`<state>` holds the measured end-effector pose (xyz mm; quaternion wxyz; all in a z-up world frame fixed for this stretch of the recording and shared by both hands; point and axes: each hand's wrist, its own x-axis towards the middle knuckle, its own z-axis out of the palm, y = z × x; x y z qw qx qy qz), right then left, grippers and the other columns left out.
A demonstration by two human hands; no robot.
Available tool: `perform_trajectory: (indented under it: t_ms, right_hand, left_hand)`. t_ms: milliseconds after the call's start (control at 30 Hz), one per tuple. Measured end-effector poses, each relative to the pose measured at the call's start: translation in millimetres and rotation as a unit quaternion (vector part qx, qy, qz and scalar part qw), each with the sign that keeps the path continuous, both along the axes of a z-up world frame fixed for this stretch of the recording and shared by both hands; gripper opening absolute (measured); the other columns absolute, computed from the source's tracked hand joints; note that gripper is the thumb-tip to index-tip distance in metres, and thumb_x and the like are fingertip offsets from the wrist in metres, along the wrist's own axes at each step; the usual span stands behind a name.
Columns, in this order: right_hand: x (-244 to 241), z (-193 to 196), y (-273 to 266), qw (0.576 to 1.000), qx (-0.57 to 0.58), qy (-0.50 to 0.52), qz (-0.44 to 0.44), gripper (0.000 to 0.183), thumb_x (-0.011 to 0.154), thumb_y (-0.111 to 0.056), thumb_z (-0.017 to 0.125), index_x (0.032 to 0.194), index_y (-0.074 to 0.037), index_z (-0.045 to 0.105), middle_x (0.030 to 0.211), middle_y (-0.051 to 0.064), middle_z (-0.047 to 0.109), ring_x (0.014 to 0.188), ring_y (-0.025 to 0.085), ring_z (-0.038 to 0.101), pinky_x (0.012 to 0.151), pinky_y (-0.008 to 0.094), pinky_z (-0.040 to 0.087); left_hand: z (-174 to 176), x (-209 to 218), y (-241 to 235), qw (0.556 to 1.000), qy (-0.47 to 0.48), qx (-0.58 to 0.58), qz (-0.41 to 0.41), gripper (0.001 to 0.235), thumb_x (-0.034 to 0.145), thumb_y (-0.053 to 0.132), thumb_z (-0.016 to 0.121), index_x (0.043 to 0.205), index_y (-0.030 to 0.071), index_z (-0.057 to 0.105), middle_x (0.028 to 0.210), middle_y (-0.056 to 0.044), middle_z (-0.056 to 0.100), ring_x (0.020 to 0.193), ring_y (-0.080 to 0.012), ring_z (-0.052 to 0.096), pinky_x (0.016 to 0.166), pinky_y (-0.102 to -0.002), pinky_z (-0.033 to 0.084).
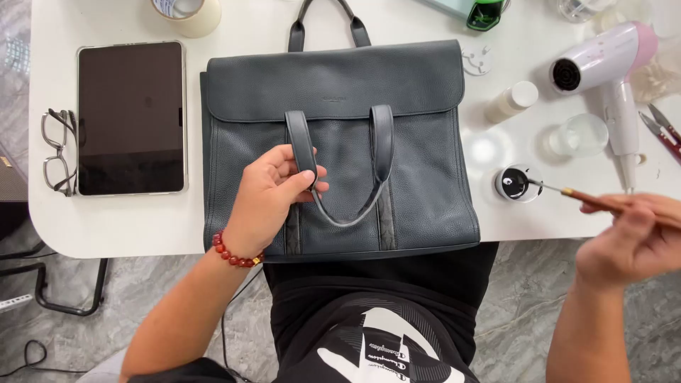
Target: Applying black edge paint or dye to the handle of a leather bag using a small applicator tool.
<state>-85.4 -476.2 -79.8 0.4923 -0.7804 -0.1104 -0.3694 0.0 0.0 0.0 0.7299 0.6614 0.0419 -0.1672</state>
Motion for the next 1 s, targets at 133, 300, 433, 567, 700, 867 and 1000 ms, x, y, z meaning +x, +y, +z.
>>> perform_trajectory:
  t_ms: [133, 300, 433, 567, 700, 867, 1000]
  right_hand:
    - [0, 1, 6, 1.0, -0.012, -0.016, -0.018, 0.037, 0.127, -0.029, 0.049, 0.117, 0.006, 0.045, 0.094, 0.02, 0.057, 0.075, 0.028, 0.067, 0.07, 0.035, 0.063]
    - [-11, -20, -6, 0.999, 0.017, -0.012, -0.036, 0.037, 0.127, -0.028, 0.046, 0.116, 0.008, 0.044, 0.096, 0.015, 0.056, 0.075, 0.027, 0.067, 0.07, 0.036, 0.064]
    - [-13, -30, -12, 0.999, 0.049, -0.007, -0.022, 0.035, 0.129, -0.026, 0.045, 0.117, 0.007, 0.043, 0.1, 0.017, 0.052, 0.078, 0.029, 0.065, 0.074, 0.039, 0.065]
    - [-7, -21, -6, 0.998, 0.055, -0.011, -0.021, 0.038, 0.129, -0.028, 0.047, 0.116, 0.007, 0.044, 0.094, 0.016, 0.055, 0.074, 0.028, 0.065, 0.072, 0.038, 0.065]
    - [-3, -22, -6, 0.997, 0.071, -0.022, -0.024, 0.037, 0.128, -0.027, 0.051, 0.115, 0.007, 0.045, 0.093, 0.015, 0.056, 0.075, 0.029, 0.067, 0.072, 0.039, 0.067]
    - [0, -3, 9, 0.996, 0.074, -0.024, -0.043, 0.034, 0.128, -0.024, 0.056, 0.118, 0.006, 0.044, 0.098, 0.014, 0.055, 0.077, 0.028, 0.069, 0.07, 0.04, 0.067]
    - [-9, -5, 14, 0.992, 0.117, -0.02, -0.049, 0.031, 0.126, -0.023, 0.059, 0.12, 0.006, 0.048, 0.098, 0.014, 0.057, 0.078, 0.028, 0.07, 0.071, 0.041, 0.067]
  left_hand:
    - [-1, -2, -8, 0.999, 0.025, -0.045, 0.0, 0.03, 0.096, 0.003, 0.06, 0.125, -0.004, 0.061, 0.107, -0.012, 0.069, 0.09, -0.0213, 0.075, 0.075, -0.033, 0.064]
    - [-6, -13, -6, 0.997, 0.006, -0.077, -0.005, 0.032, 0.099, 0.004, 0.06, 0.129, -0.006, 0.062, 0.104, -0.011, 0.067, 0.094, -0.0215, 0.075, 0.081, -0.034, 0.065]
    - [-6, -17, -4, 0.998, 0.014, -0.067, -0.001, 0.033, 0.098, 0.004, 0.061, 0.13, -0.006, 0.062, 0.102, -0.011, 0.068, 0.094, -0.0219, 0.075, 0.081, -0.034, 0.065]
    - [-5, -17, -4, 0.998, 0.005, -0.062, -0.004, 0.035, 0.097, 0.006, 0.063, 0.131, -0.005, 0.061, 0.105, -0.01, 0.067, 0.096, -0.0213, 0.075, 0.082, -0.033, 0.065]
    - [-1, -17, -4, 0.999, -0.01, -0.037, -0.016, 0.043, 0.093, 0.005, 0.068, 0.134, -0.004, 0.058, 0.11, -0.01, 0.067, 0.099, -0.0206, 0.075, 0.082, -0.031, 0.061]
    - [-3, -15, -4, 0.998, 0.007, -0.059, -0.014, 0.045, 0.093, 0.004, 0.068, 0.135, -0.006, 0.057, 0.108, -0.011, 0.067, 0.098, -0.0202, 0.073, 0.083, -0.031, 0.062]
    - [8, -18, -7, 0.999, 0.021, -0.029, -0.001, 0.046, 0.092, 0.002, 0.066, 0.136, -0.006, 0.056, 0.11, -0.011, 0.066, 0.097, -0.0205, 0.072, 0.082, -0.031, 0.058]
